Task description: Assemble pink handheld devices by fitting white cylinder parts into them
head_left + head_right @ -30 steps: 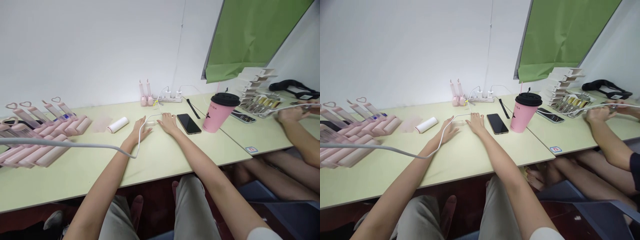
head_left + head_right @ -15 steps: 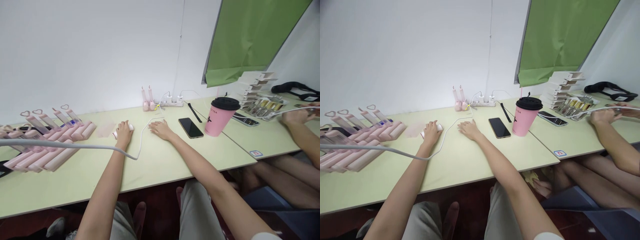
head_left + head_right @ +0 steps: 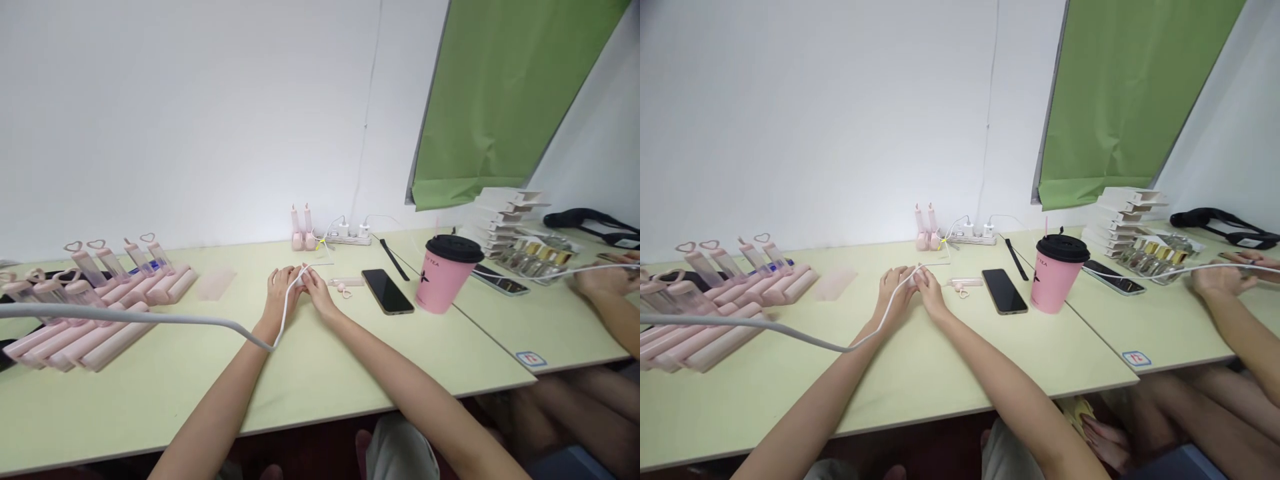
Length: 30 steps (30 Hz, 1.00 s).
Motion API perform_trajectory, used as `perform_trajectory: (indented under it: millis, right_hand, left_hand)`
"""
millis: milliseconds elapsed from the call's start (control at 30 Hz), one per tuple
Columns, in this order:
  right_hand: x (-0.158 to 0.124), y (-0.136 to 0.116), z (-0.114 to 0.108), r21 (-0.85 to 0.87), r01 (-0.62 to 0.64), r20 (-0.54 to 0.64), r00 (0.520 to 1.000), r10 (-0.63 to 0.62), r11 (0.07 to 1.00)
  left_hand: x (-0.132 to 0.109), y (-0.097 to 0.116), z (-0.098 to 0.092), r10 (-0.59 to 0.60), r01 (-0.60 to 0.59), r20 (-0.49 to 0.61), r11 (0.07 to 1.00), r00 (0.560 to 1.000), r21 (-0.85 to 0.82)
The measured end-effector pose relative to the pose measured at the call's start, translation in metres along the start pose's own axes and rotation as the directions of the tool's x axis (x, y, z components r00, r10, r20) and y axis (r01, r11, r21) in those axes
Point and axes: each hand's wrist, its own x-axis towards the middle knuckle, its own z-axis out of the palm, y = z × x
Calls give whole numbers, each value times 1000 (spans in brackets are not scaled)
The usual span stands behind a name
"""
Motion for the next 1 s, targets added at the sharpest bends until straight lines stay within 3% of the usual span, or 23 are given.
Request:
perform_trajectory:
  millis: [100, 233, 333, 567, 633, 767, 1000]
  right_hand:
    - [-3, -2, -2, 365, -53, 39, 998, 41, 930]
    - [-3, 1, -5, 427, 21, -25, 1000, -12, 904]
    - [-4, 5, 0, 359, 55, -82, 996, -27, 932]
    - [-4, 4, -2, 252, -179, -12, 982, 188, 951]
    - [-3, 2, -6, 167, -102, -30, 994, 108, 981]
    - [-4, -2, -12, -124, 183, -10, 983, -185, 975]
    - [-9, -4, -20, -311, 291, 176, 953, -246, 905]
  left_hand:
    - [1, 2, -4, -8, 8, -6, 998, 1000, -55]
    - [1, -2, 0, -11, 12, 6, 997, 1000, -75]
    - [0, -4, 4, -20, 23, 29, 994, 999, -106]
    - [-1, -4, 12, -46, 48, 45, 997, 998, -54]
    - [0, -5, 15, -63, 65, 48, 997, 997, -43]
    - [1, -9, 19, -47, 49, 58, 998, 997, -42]
    - [-5, -15, 27, 36, -33, 14, 987, 999, -159]
